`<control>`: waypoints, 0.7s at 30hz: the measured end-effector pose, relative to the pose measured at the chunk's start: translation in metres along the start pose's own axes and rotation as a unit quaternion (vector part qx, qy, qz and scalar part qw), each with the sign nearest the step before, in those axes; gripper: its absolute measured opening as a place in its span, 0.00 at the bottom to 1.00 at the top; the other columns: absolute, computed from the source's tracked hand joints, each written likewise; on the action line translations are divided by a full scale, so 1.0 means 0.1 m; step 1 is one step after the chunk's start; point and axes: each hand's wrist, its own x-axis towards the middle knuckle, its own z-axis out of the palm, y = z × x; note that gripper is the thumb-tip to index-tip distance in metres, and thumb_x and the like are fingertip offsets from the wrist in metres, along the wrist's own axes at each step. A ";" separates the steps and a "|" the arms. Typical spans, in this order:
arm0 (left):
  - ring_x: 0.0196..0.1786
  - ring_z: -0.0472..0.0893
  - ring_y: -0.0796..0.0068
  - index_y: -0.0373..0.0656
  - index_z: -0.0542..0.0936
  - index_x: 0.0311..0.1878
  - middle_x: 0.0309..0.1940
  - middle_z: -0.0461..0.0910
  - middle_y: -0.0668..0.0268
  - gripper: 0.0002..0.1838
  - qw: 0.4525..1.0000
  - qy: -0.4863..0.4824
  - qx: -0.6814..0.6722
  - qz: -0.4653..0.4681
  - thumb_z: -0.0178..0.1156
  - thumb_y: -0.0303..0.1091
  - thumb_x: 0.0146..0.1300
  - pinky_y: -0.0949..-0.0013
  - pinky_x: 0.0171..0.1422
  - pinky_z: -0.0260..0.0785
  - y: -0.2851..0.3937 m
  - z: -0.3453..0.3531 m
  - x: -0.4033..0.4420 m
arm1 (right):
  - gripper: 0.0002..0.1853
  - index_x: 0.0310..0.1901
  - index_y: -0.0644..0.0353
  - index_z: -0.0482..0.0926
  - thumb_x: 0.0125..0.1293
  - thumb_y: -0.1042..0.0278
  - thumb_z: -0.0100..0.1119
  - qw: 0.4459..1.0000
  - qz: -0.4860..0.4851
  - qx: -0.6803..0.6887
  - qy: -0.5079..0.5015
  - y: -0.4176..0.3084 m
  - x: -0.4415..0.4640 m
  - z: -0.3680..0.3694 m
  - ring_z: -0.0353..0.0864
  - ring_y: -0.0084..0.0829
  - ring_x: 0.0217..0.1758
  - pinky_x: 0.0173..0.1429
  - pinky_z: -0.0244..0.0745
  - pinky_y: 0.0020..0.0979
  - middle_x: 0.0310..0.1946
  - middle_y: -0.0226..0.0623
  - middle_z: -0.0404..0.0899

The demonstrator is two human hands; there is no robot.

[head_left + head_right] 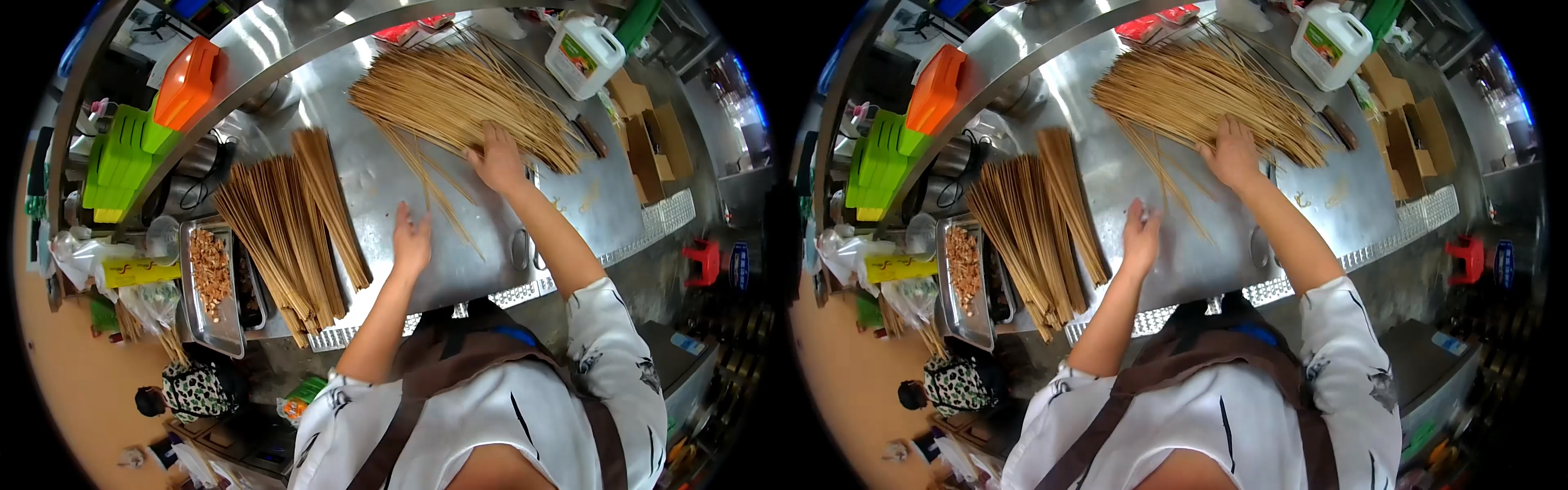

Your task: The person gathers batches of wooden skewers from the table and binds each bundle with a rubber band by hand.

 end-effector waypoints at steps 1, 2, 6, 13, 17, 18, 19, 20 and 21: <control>0.64 0.62 0.61 0.27 0.52 0.64 0.63 0.58 0.47 0.35 0.993 0.045 -0.102 -0.038 0.53 0.39 0.62 0.68 0.65 0.54 -0.14 0.19 0.28 | 0.34 0.56 0.72 0.63 0.55 0.54 0.58 0.998 0.023 -0.050 -0.009 0.00 0.10 0.08 0.64 0.48 0.57 0.61 0.59 0.40 0.51 0.53 0.68; 0.62 0.64 0.62 0.26 0.53 0.63 0.62 0.60 0.47 0.34 0.993 0.062 -0.086 -0.044 0.53 0.39 0.62 0.68 0.63 0.56 0.03 0.28 0.40 | 0.34 0.56 0.72 0.63 0.55 0.54 0.58 0.999 0.021 -0.049 -0.009 -0.04 0.16 0.12 0.64 0.48 0.57 0.61 0.59 0.40 0.51 0.53 0.68; 0.49 0.74 0.68 0.25 0.64 0.56 0.50 0.72 0.51 0.29 0.979 0.083 -0.179 -0.047 0.56 0.39 0.58 0.69 0.49 0.66 0.12 0.55 1.00 | 0.30 0.51 0.71 0.67 0.52 0.54 0.59 0.986 0.030 -0.122 -0.112 -0.27 0.18 0.23 0.66 0.45 0.51 0.56 0.61 0.40 0.44 0.48 0.70; 0.35 0.80 0.60 0.32 0.79 0.31 0.28 0.80 0.52 0.16 0.993 0.070 0.035 -0.092 0.64 0.37 0.45 0.64 0.41 0.71 0.53 0.55 1.33 | 0.24 0.47 0.68 0.71 0.50 0.62 0.57 0.987 0.072 0.060 -0.131 -0.61 -0.09 0.60 0.66 0.49 0.51 0.55 0.62 0.43 0.47 0.49 0.70; 0.40 0.80 0.55 0.35 0.79 0.31 0.32 0.81 0.52 0.11 0.965 0.059 0.210 -0.142 0.62 0.32 0.44 0.63 0.44 0.72 0.62 0.46 1.43 | 0.28 0.52 0.69 0.69 0.51 0.60 0.58 0.954 0.023 0.153 -0.258 -0.66 -0.06 0.34 0.65 0.48 0.57 0.59 0.62 0.39 0.50 0.55 0.71; 0.40 0.80 0.55 0.35 0.79 0.31 0.32 0.81 0.52 0.11 0.965 0.061 0.210 -0.143 0.62 0.32 0.44 0.63 0.44 0.72 0.59 0.46 1.46 | 0.28 0.52 0.69 0.69 0.51 0.60 0.58 0.953 0.022 0.153 -0.260 -0.61 -0.06 0.33 0.65 0.48 0.57 0.59 0.62 0.39 0.50 0.55 0.71; 0.40 0.80 0.56 0.36 0.79 0.32 0.34 0.80 0.52 0.11 0.956 0.098 0.246 -0.131 0.61 0.31 0.44 0.64 0.44 0.72 0.54 0.47 1.48 | 0.30 0.54 0.69 0.68 0.50 0.60 0.58 0.927 0.085 0.243 -0.272 -0.51 -0.07 0.35 0.65 0.47 0.59 0.60 0.62 0.38 0.50 0.56 0.71; 0.40 0.81 0.57 0.37 0.79 0.34 0.35 0.80 0.52 0.12 0.943 0.135 0.280 -0.118 0.60 0.30 0.44 0.65 0.45 0.73 0.50 0.48 1.52 | 0.32 0.55 0.70 0.67 0.50 0.60 0.59 0.889 0.147 0.330 -0.281 -0.40 -0.06 0.38 0.64 0.46 0.61 0.61 0.61 0.36 0.50 0.57 0.71; 0.40 0.81 0.57 0.37 0.79 0.34 0.35 0.80 0.52 0.12 0.943 0.137 0.279 -0.121 0.60 0.30 0.44 0.65 0.45 0.73 0.50 0.46 1.52 | 0.33 0.58 0.70 0.64 0.49 0.66 0.59 0.909 0.174 0.314 -0.211 -0.27 -0.08 0.50 0.70 0.40 0.54 0.57 0.64 0.31 0.49 0.51 0.73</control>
